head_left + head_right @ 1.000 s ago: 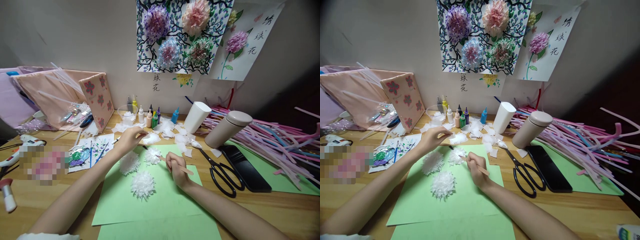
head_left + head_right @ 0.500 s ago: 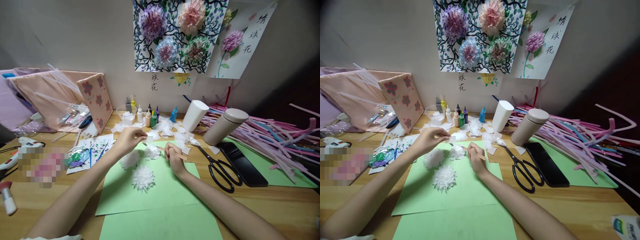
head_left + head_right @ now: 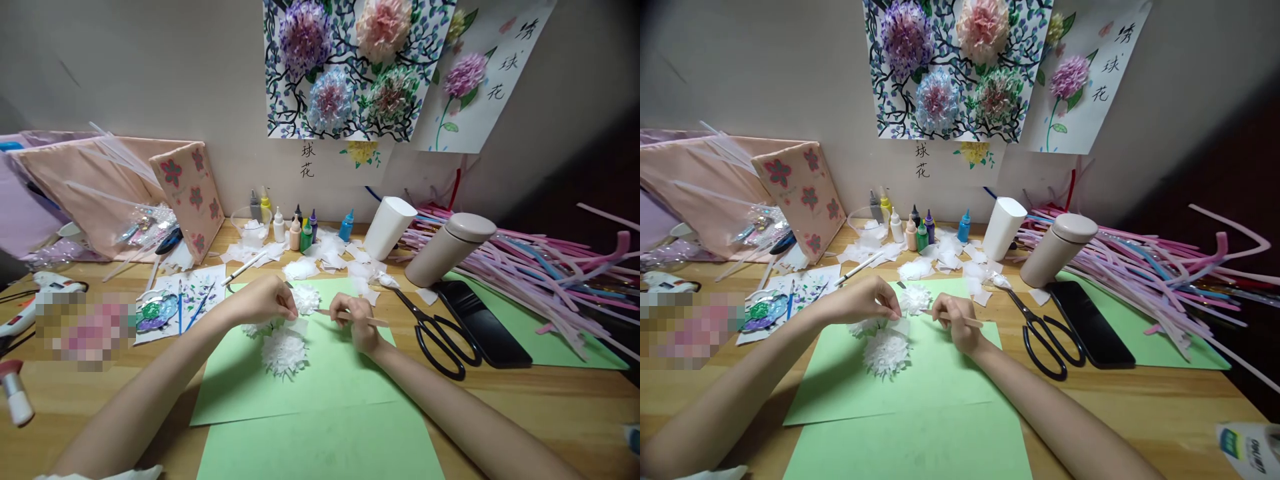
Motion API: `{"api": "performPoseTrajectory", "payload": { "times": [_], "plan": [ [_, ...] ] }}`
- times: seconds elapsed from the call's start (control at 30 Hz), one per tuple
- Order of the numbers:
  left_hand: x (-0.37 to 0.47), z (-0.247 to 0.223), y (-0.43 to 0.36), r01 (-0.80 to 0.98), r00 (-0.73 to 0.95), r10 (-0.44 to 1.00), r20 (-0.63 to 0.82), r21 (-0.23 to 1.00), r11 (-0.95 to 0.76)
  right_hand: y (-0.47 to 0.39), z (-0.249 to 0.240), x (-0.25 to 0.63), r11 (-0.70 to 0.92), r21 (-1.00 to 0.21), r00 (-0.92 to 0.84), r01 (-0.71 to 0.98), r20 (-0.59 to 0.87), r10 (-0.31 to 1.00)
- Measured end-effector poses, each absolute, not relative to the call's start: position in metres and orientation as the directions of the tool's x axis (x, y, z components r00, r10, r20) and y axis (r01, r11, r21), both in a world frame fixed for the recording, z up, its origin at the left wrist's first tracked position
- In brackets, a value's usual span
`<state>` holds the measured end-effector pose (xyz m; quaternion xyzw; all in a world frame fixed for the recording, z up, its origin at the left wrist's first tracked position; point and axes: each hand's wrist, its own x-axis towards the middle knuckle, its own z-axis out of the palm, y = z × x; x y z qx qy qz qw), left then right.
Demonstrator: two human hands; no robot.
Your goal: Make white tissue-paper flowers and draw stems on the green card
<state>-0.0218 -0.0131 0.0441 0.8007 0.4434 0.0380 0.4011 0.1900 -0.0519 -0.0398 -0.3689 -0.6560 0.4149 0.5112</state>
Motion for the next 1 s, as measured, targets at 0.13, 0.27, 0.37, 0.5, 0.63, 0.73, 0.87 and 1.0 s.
{"api": "performPoseTrajectory", "payload": {
  "times": [0.13, 0.27, 0.37, 0.5, 0.63, 0.73, 0.87, 1.0],
  "plan": [
    [-0.024, 0.040, -0.012, 0.712, 0.597, 0.736, -0.319, 0.633, -0.303, -0.055, -0.036, 0.187, 0.611, -0.751, -0.445, 0.249, 0.472, 0.761],
    [-0.024, 0.042, -0.012, 0.739, 0.576, 0.754, -0.316, 0.595, -0.316, -0.054, -0.035, 0.185, 0.694, -0.662, -0.520, 0.283, 0.502, 0.691],
    [-0.020, 0.042, -0.013, 0.716, 0.604, 0.742, -0.292, 0.607, -0.344, -0.052, -0.038, 0.184, 0.690, -0.654, -0.526, 0.311, 0.486, 0.698],
    [-0.013, 0.034, -0.017, 0.726, 0.613, 0.732, -0.297, 0.578, -0.373, -0.052, -0.039, 0.184, 0.646, -0.686, -0.495, 0.335, 0.455, 0.740],
    [-0.007, 0.024, -0.018, 0.799, 0.538, 0.813, -0.221, 0.441, -0.409, -0.053, -0.038, 0.183, 0.595, -0.723, -0.447, 0.351, 0.429, 0.785],
    [-0.004, 0.020, -0.016, 0.814, 0.515, 0.840, -0.170, 0.404, -0.417, -0.053, -0.036, 0.183, 0.551, -0.747, -0.427, 0.371, 0.390, 0.816],
    [-0.003, 0.019, -0.015, 0.828, 0.492, 0.860, -0.134, 0.376, -0.416, -0.054, -0.036, 0.183, 0.551, -0.751, -0.414, 0.364, 0.399, 0.818],
    [-0.001, 0.018, -0.015, 0.830, 0.497, 0.860, -0.117, 0.355, -0.431, -0.055, -0.037, 0.185, 0.659, -0.691, -0.425, 0.296, 0.523, 0.739]
  ]
}}
